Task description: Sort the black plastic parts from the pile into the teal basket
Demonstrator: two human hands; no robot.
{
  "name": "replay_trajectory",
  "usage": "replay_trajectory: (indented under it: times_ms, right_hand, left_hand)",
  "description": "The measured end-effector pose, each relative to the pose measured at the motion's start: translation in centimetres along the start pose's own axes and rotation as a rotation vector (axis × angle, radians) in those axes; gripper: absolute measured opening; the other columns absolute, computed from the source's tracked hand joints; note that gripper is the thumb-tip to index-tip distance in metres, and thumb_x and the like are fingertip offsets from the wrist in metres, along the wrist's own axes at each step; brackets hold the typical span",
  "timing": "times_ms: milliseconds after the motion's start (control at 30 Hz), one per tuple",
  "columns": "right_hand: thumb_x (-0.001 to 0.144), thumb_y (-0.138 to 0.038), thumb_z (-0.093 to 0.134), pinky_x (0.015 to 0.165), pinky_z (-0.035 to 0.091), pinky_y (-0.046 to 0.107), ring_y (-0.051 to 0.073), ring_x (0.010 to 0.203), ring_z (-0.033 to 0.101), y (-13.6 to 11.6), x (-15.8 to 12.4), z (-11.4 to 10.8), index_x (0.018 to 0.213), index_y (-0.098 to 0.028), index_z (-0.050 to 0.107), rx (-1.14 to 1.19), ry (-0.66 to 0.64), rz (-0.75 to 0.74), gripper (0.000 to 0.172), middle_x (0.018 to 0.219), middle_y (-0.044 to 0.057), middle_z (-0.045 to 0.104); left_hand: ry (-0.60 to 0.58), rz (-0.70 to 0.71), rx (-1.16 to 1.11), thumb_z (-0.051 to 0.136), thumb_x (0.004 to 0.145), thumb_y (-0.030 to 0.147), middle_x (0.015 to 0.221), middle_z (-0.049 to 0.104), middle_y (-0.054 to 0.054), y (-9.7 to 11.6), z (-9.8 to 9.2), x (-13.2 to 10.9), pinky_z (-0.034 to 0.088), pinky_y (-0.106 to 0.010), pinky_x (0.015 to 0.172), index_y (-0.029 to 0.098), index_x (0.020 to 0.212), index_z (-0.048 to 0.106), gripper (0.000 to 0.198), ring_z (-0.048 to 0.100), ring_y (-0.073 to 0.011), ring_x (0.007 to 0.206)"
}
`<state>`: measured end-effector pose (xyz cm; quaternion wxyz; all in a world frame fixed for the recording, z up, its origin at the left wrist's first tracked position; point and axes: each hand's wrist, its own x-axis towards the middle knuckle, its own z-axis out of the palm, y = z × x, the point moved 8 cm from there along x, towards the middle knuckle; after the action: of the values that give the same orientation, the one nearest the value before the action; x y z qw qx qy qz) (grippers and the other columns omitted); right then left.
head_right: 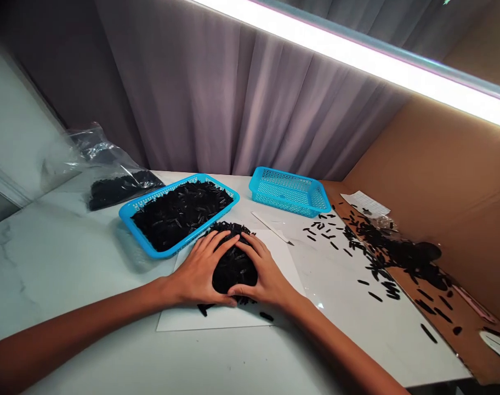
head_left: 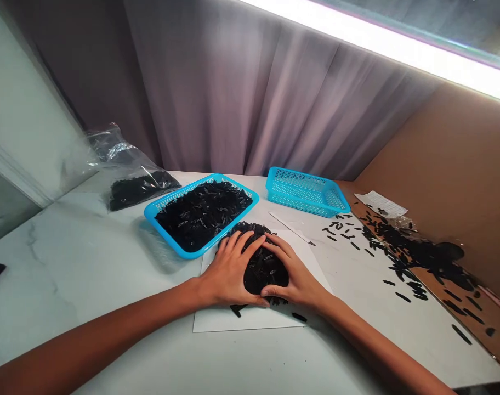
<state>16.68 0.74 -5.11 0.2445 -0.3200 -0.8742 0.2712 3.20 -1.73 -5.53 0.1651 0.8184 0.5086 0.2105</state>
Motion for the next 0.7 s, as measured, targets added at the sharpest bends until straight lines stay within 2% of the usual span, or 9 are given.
replay_trajectory:
  times_ms: [167,267,400,600,700]
  right_hand:
    - [0.091,-0.06,0.055,0.12,0.025,0.051,0.03,0.147,0.031,-0.4,0.0,0.0,0.147,-0.028,0.038,0.19,0.095,0.105,0.067,0.159,0.011,0.034]
    - [0.093,-0.059,0.051,0.12,0.025,0.049,0.029,0.144,0.034,-0.3,-0.1,0.2,0.139,-0.027,0.043,0.295,0.192,0.204,0.057,0.154,0.011,0.041]
    - [0.095,-0.056,0.05,0.118,0.026,0.047,0.028,0.142,0.037,0.0,-0.2,0.4,0.128,-0.026,0.048,0.351,0.281,0.315,0.045,0.149,0.01,0.045]
    - [0.097,-0.055,0.047,0.115,0.031,0.043,0.025,0.135,0.043,0.6,-0.1,-0.1,0.135,-0.028,0.044,0.407,0.337,0.388,0.047,0.142,0.007,0.05]
    - [0.097,-0.056,0.045,0.114,0.03,0.041,0.025,0.135,0.043,1.0,0.0,-0.6,0.131,-0.028,0.048,0.421,0.325,0.405,0.044,0.139,0.005,0.052]
  left_hand:
    - [0.065,-0.008,0.012,0.08,0.052,0.068,0.15,0.041,-0.018,0.7,-0.3,1.0,0.031,-0.058,0.115,0.015,0.153,0.028,0.125,0.038,-0.0401,0.135]
    - [0.083,0.007,0.016,0.079,0.053,0.063,0.144,0.045,-0.02,1.0,-0.2,1.5,0.034,-0.057,0.112,0.013,0.15,0.033,0.119,0.043,-0.0398,0.13]
    - [0.094,0.019,0.015,0.077,0.057,0.055,0.137,0.05,-0.019,1.3,-0.2,1.8,0.039,-0.055,0.107,0.014,0.141,0.044,0.099,0.049,-0.0379,0.123]
    - [0.089,-0.028,-0.042,0.074,0.06,0.04,0.126,0.057,-0.014,1.3,-0.4,2.1,0.044,-0.052,0.1,0.018,0.131,0.053,0.077,0.056,-0.036,0.112]
    - [0.096,-0.067,-0.086,0.069,0.065,0.033,0.109,0.064,-0.009,0.7,-0.8,2.6,0.05,-0.045,0.084,0.021,0.117,0.06,0.054,0.063,-0.0313,0.096]
